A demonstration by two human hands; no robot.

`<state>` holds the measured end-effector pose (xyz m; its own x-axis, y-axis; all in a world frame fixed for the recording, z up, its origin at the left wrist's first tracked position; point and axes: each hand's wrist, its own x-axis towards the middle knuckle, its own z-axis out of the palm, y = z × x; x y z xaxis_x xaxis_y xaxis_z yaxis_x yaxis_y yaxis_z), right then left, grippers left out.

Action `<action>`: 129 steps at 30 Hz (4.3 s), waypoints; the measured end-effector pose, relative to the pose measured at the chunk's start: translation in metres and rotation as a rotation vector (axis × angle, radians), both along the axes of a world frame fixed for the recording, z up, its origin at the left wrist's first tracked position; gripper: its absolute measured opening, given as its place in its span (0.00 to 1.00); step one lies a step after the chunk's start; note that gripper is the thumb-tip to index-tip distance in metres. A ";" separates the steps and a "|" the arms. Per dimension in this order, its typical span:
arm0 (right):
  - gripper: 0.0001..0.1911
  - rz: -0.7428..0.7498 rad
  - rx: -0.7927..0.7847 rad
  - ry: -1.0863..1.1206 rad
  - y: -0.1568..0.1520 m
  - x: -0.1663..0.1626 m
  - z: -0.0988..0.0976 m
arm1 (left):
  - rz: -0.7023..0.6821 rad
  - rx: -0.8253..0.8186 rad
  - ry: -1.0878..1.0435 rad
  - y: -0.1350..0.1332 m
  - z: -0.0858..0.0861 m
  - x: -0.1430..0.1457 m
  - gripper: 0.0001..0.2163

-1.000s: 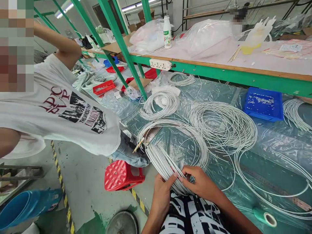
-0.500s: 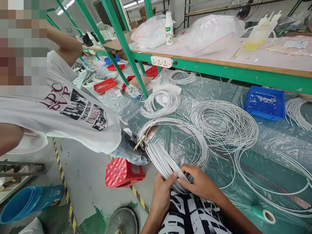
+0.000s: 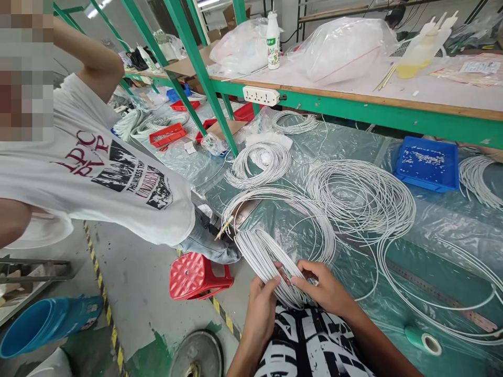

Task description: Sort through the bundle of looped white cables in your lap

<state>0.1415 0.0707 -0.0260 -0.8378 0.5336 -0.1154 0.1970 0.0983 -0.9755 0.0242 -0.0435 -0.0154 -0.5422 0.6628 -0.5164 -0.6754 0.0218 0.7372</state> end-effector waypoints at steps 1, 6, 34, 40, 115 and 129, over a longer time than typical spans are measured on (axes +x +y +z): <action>0.16 -0.016 -0.001 -0.003 -0.001 0.000 -0.001 | -0.004 0.001 -0.006 0.000 0.000 0.000 0.16; 0.13 -0.007 0.128 -0.062 -0.005 -0.002 -0.003 | -0.029 0.006 0.073 -0.001 -0.001 -0.001 0.16; 0.08 -0.022 0.221 -0.008 -0.009 -0.005 0.000 | -0.082 -0.050 0.120 0.005 -0.001 -0.001 0.12; 0.07 -0.052 0.235 0.002 -0.012 -0.004 -0.003 | -0.072 -0.051 0.118 0.006 -0.003 -0.001 0.11; 0.11 -0.062 -0.071 -0.056 -0.009 -0.001 -0.012 | -0.114 0.012 0.112 0.003 -0.006 -0.005 0.16; 0.12 -0.153 -0.260 0.006 -0.001 0.007 -0.019 | -0.126 -0.029 0.106 -0.002 -0.011 -0.004 0.19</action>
<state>0.1488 0.0697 -0.0447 -0.7512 0.6065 -0.2604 0.1846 -0.1857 -0.9651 0.0207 -0.0454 -0.0263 -0.5082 0.7146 -0.4807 -0.5847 0.1235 0.8018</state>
